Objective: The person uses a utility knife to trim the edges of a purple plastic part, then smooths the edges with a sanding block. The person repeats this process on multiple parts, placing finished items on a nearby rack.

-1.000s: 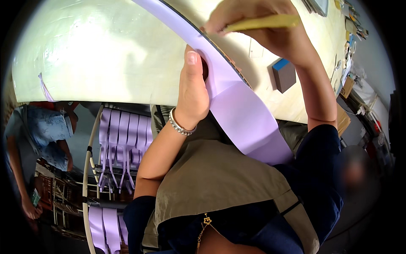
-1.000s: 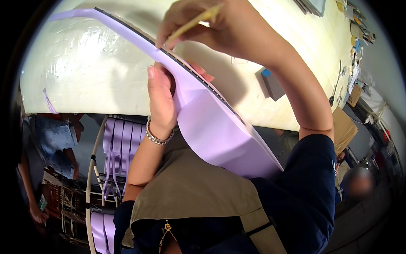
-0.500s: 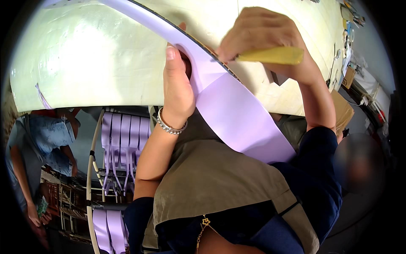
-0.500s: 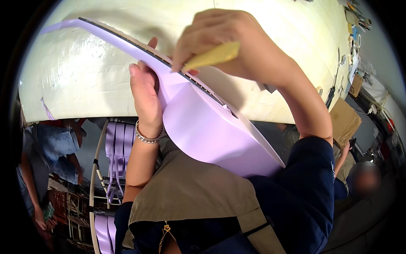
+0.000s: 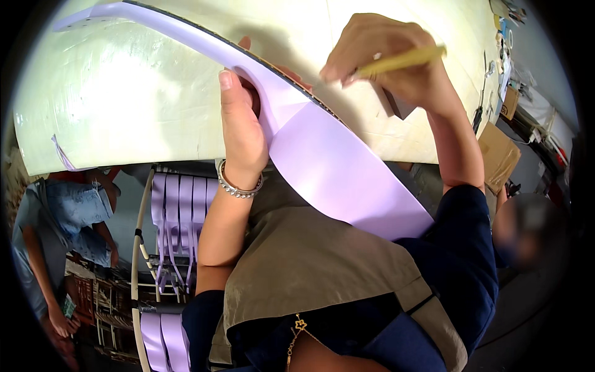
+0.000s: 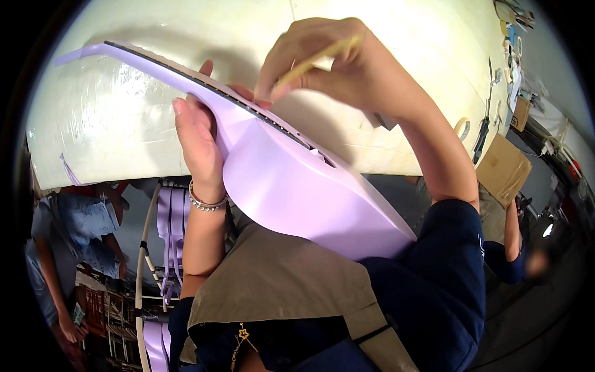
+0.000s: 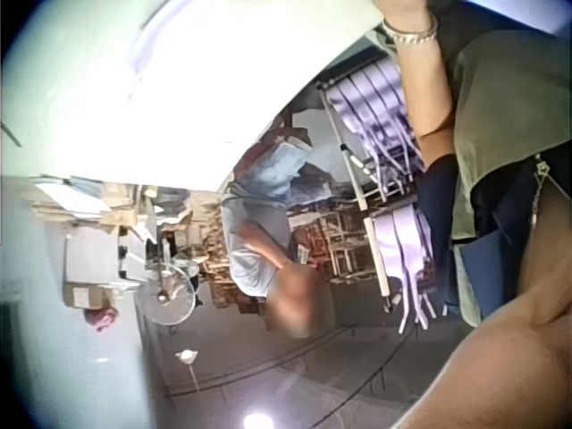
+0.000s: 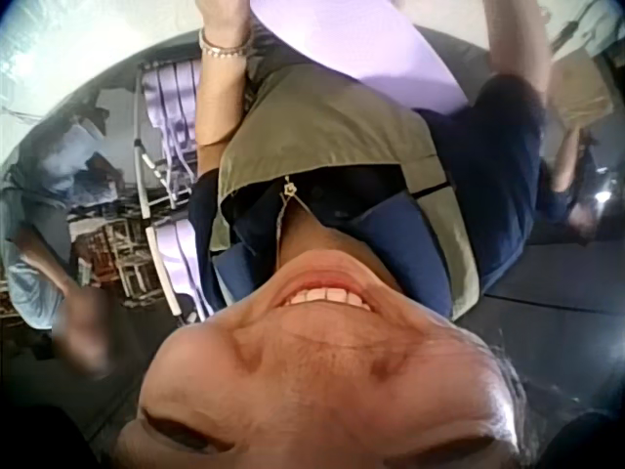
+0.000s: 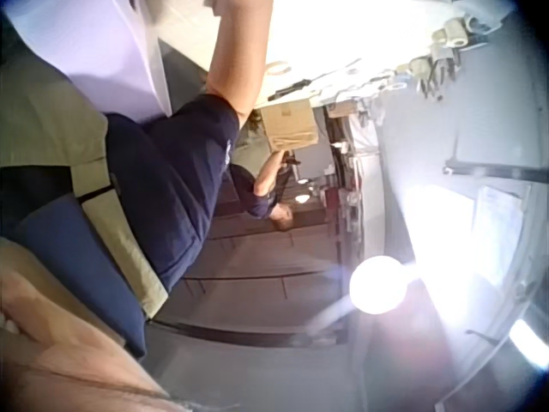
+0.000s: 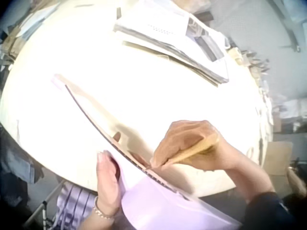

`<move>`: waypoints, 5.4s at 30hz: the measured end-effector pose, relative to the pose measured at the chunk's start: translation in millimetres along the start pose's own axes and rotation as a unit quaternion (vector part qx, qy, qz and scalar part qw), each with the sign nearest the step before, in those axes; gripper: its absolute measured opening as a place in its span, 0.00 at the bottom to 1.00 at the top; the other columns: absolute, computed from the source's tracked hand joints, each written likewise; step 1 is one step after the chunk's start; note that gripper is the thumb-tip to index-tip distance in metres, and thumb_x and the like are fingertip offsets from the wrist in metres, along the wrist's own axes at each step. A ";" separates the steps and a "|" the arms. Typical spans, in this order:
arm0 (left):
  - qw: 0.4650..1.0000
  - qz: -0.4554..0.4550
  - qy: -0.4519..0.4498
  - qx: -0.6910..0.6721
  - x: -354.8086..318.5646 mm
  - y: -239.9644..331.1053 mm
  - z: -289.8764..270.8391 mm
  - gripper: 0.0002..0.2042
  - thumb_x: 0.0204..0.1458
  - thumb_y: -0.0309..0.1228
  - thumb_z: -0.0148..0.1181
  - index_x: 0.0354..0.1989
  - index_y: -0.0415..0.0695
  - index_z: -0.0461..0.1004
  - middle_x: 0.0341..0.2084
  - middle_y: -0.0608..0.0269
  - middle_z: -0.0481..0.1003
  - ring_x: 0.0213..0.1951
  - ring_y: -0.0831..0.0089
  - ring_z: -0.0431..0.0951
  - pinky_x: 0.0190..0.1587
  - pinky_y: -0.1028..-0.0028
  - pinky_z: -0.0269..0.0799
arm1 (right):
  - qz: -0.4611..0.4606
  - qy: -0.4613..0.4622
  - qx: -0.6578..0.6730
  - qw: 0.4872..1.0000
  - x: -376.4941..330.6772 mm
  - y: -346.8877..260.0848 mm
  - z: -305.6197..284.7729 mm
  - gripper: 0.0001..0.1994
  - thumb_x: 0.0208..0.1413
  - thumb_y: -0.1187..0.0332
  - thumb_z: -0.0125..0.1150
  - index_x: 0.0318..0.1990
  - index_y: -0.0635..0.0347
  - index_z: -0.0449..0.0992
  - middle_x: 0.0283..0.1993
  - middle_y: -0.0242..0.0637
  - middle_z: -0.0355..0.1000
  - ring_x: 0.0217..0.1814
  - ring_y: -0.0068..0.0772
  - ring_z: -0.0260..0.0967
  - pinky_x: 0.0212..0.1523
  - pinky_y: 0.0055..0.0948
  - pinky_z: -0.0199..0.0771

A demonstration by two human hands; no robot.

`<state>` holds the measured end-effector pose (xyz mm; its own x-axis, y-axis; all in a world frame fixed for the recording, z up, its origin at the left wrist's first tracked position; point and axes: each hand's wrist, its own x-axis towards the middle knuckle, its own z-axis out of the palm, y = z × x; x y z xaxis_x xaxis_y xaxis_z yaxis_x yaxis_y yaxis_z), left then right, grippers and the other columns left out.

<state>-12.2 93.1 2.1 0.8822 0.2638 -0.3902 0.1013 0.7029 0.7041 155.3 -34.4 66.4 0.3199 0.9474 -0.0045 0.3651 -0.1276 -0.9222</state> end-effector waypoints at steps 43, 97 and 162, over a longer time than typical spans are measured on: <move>0.996 -0.021 0.045 0.071 -1.0 10.0 8.2 0.35 0.59 0.56 0.24 0.61 0.36 0.47 0.31 0.50 0.71 0.34 0.62 0.75 0.39 0.68 0.72 | 0.172 0.122 -0.234 0.949 -38.4 -33.0 40.6 0.18 0.54 0.49 0.53 0.46 0.46 0.73 0.34 0.42 0.71 0.32 0.43 0.71 0.32 0.33 0.72; 1.000 -0.014 -0.025 0.013 2.1 -13.5 -19.9 0.32 0.62 0.50 0.23 0.61 0.32 0.52 0.55 0.51 0.61 0.54 0.65 0.62 0.58 0.72 0.54 | 0.233 0.034 -0.182 0.955 147.2 -0.6 59.9 0.21 0.57 0.46 0.42 0.44 0.50 0.72 0.29 0.43 0.73 0.34 0.42 0.72 0.35 0.37 0.71; 0.380 0.431 -0.050 0.817 34.4 80.9 -36.8 0.17 0.44 0.21 0.49 0.44 0.44 0.70 0.45 0.57 0.67 0.53 0.59 0.65 0.58 0.57 0.60 | 0.380 0.353 -0.429 0.740 -38.8 74.5 -18.3 0.22 0.52 0.47 0.52 0.27 0.58 0.78 0.27 0.39 0.74 0.32 0.46 0.71 0.31 0.37 0.71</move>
<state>9.4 183.4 23.8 0.9159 -0.1528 0.3711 -0.1664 -0.9860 0.0047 186.1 -86.0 5.0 0.9840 0.1558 0.0863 0.1688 -0.9706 -0.1714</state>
